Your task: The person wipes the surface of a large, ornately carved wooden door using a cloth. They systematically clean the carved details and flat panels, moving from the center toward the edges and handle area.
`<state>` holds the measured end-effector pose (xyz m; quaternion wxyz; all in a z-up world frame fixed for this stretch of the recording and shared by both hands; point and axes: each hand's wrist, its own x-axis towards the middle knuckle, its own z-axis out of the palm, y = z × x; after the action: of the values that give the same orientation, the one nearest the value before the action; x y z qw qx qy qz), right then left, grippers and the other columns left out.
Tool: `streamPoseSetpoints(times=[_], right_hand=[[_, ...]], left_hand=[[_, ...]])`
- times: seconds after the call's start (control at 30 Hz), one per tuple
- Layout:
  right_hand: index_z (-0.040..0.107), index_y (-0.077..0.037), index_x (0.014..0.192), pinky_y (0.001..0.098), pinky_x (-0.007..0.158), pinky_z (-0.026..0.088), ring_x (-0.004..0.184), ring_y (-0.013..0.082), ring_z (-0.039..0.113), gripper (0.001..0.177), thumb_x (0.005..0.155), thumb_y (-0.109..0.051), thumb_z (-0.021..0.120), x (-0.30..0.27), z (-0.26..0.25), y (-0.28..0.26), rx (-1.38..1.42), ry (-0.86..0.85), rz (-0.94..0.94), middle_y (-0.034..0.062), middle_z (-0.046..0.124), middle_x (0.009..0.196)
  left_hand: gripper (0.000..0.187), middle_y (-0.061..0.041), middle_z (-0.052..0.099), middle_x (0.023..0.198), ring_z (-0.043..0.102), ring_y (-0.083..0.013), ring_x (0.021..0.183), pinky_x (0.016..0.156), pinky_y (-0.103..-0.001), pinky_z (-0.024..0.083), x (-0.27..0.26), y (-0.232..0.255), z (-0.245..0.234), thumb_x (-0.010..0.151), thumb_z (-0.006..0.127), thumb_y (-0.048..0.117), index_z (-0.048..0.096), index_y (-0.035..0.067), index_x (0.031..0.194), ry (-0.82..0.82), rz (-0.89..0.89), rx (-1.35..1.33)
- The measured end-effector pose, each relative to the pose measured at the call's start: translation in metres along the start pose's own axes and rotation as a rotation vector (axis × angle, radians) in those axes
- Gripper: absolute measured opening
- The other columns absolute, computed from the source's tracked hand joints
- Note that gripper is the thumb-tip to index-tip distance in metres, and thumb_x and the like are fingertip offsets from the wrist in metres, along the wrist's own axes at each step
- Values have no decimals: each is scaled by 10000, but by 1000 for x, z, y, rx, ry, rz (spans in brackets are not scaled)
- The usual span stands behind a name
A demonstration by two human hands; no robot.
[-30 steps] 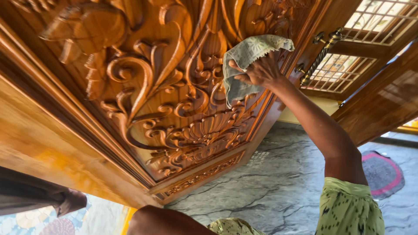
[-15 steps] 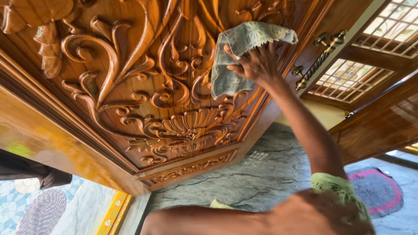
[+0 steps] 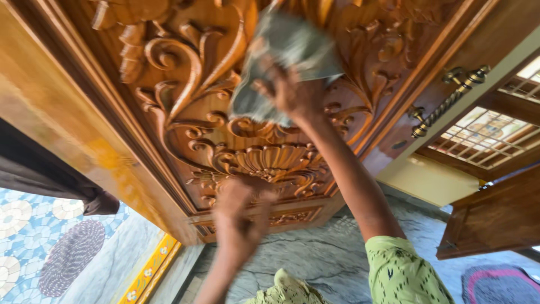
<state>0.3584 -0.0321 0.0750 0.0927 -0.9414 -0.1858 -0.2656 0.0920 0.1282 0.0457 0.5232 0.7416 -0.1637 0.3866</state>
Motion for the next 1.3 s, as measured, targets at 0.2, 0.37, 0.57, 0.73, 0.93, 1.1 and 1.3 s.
streamPoseSetpoints(times=[0.2,0.37,0.57,0.73,0.93,1.1,1.3], right_hand=[[130,-310,1650,596,1298,-17,1594,293,-22,774,1023,-762,158,35,-61,-75,-286,714,79,106,20,1699],[205,-199,1688,630,1264,7,1605,338,118,955,957,-811,140,51,-37,-147,-584,186,222,139,165,1737],[136,-211,1655,619,1211,-62,1580,328,186,953,937,-835,81,53,-4,-83,-486,338,24,61,248,1713],[-92,-217,1667,484,1301,-96,1563,286,-111,849,1061,-740,192,73,4,-16,26,1089,164,94,-99,1729],[48,-263,1661,561,1309,64,1564,331,68,824,1041,-776,226,105,17,-107,-171,1070,316,93,37,1728],[227,-176,1626,667,1292,184,1570,422,248,855,1102,-839,352,90,40,-235,-340,519,-107,246,220,1672],[149,-122,1695,579,1042,464,1296,357,540,879,1057,-693,346,87,10,-238,-38,247,94,211,524,1463]], left_hand=[[183,-161,577,1345,540,-337,1302,1125,-464,432,76,-133,-133,1134,609,176,621,48,1264,399,31,426],[734,-196,198,1733,143,-423,1599,1290,-665,132,121,-241,-200,1112,495,643,351,186,1669,441,89,919],[763,-137,163,1728,125,-367,1625,1301,-601,155,135,-310,-201,1036,247,740,265,290,1652,558,259,969],[724,-202,220,1704,157,-416,1604,1298,-620,249,129,-313,-211,1070,240,690,320,275,1657,492,293,903],[712,-260,198,1710,175,-478,1574,1208,-605,333,124,-313,-235,1139,224,668,261,237,1705,299,390,975],[660,-253,252,1679,194,-467,1557,1180,-611,343,124,-320,-236,1132,271,609,353,221,1660,296,394,945],[712,-257,294,1687,199,-475,1568,1198,-645,334,118,-329,-244,1152,315,609,412,82,1621,236,409,802]])
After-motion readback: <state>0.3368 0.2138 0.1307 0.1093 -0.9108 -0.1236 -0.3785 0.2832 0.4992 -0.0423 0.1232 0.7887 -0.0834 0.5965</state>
